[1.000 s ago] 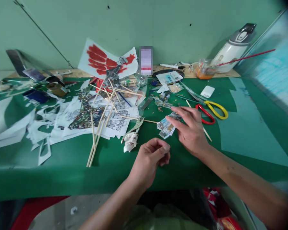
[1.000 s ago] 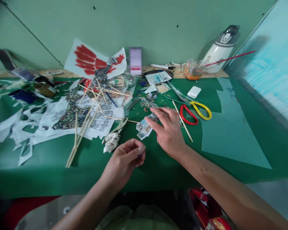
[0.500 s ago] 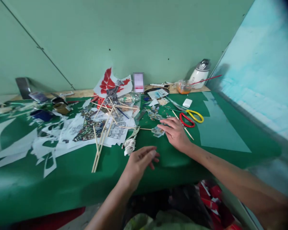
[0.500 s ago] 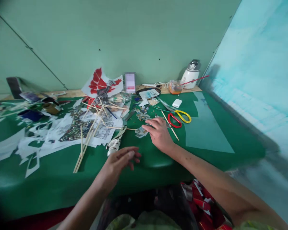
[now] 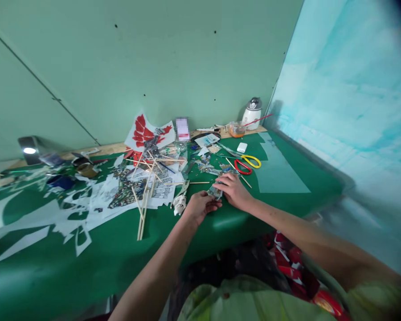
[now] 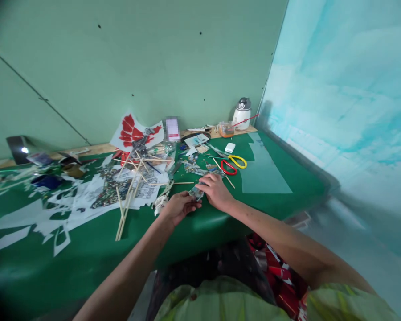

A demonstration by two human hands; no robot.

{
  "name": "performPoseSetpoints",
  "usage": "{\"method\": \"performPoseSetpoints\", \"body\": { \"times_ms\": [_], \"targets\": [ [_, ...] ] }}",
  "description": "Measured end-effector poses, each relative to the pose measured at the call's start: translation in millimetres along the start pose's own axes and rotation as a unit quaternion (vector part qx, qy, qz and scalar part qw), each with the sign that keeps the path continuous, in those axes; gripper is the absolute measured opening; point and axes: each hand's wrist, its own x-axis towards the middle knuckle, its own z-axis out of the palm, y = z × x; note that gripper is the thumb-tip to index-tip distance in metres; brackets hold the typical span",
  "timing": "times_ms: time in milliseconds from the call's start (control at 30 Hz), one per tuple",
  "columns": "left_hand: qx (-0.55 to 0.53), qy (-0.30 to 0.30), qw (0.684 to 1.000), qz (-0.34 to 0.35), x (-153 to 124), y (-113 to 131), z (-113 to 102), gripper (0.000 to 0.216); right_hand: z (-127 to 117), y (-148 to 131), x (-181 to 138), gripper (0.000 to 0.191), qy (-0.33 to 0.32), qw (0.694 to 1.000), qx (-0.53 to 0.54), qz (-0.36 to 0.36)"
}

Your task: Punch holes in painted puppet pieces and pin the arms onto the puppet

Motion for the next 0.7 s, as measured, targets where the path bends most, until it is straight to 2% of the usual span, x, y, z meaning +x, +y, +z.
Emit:
{"method": "performPoseSetpoints", "body": {
  "times_ms": [67, 133, 200, 233, 300, 367, 400, 467, 700],
  "targets": [
    [0.005, 0.010, 1.000, 0.014, -2.3, -0.7, 2.0, 0.011, -7.5, -9.2, -5.7, 0.044, 0.024, 0.999, 0.007, 0.042],
    [0.008, 0.010, 1.000, 0.029, -3.9, -2.1, 3.5, 0.010, -14.0, -19.8, -12.7, 0.043, 0.080, 0.988, 0.046, 0.120],
    [0.003, 0.009, 0.999, 0.041, -5.1, -4.5, 5.2, 0.008, -18.4, -29.6, -18.3, 0.033, 0.127, 0.952, 0.144, 0.240],
    [-0.003, 0.009, 0.999, 0.045, -5.8, -5.9, 6.6, 0.007, -20.1, -33.6, -19.8, 0.027, 0.127, 0.916, 0.216, 0.312],
    [-0.019, 0.007, 0.999, 0.050, -7.3, -8.8, 10.3, 0.007, -23.0, -39.4, -19.2, 0.019, 0.090, 0.810, 0.375, 0.442],
    [-0.030, 0.003, 0.998, 0.050, -9.0, -11.3, 15.0, 0.007, -25.7, -41.7, -14.0, 0.018, 0.049, 0.704, 0.488, 0.514],
    [-0.031, 0.002, 0.998, 0.048, -9.9, -12.3, 17.3, 0.007, -26.8, -41.7, -10.3, 0.018, 0.042, 0.671, 0.515, 0.531],
    [-0.032, 0.002, 0.999, 0.043, -11.4, -14.0, 21.1, 0.006, -27.7, -40.3, -2.3, 0.018, 0.037, 0.649, 0.526, 0.549],
    [-0.074, -0.017, 0.997, 0.030, -15.3, -16.5, 15.9, 0.011, -12.7, -33.7, 11.9, 0.012, 0.059, 0.623, 0.538, 0.565]
  ]
}}
